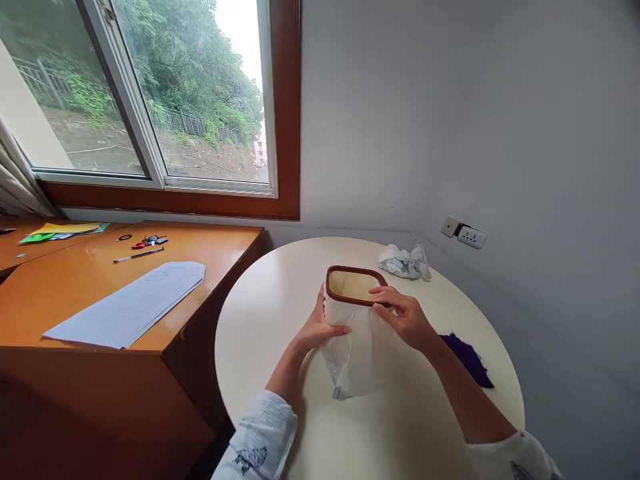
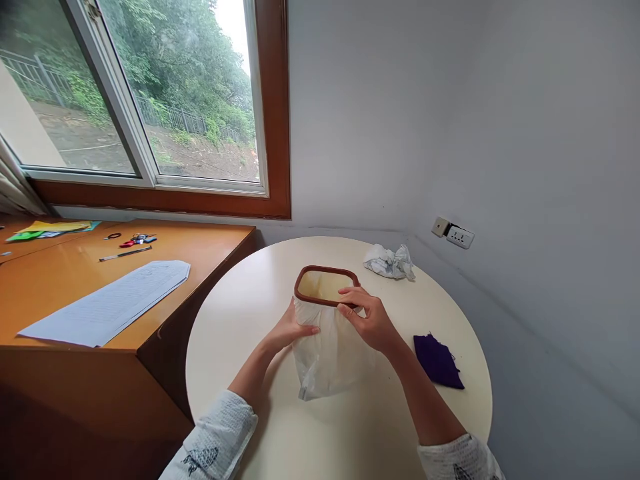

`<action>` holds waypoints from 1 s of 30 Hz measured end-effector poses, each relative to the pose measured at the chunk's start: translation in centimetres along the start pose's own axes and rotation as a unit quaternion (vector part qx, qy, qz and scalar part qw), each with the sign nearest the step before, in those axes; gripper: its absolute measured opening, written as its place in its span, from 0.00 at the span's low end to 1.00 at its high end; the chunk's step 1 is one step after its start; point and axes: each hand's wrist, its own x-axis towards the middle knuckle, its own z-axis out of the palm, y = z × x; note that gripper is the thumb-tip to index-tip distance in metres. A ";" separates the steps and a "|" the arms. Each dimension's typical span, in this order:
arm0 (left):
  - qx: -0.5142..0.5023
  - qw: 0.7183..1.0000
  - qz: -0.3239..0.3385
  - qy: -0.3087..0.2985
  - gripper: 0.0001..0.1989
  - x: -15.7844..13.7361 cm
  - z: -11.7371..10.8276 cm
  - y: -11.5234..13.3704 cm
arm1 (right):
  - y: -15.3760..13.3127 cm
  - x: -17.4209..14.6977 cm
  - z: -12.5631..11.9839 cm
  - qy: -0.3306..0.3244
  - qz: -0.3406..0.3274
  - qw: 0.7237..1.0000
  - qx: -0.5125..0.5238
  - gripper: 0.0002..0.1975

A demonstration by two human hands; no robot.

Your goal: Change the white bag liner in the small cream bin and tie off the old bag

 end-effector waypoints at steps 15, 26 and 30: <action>0.049 0.998 0.030 -0.038 0.47 0.2 -0.7 -1.1 | -0.7 1.0 -0.2 0.078 0.034 0.996 0.037 0.11; 0.059 0.998 0.012 0.001 0.57 0.3 -0.5 -1.2 | 3.2 1.8 -4.1 0.377 0.005 0.910 -0.174 0.15; 0.035 0.999 -0.005 0.036 0.59 0.3 -0.3 -1.0 | 8.6 -0.1 -4.2 0.392 0.078 0.836 -0.375 0.18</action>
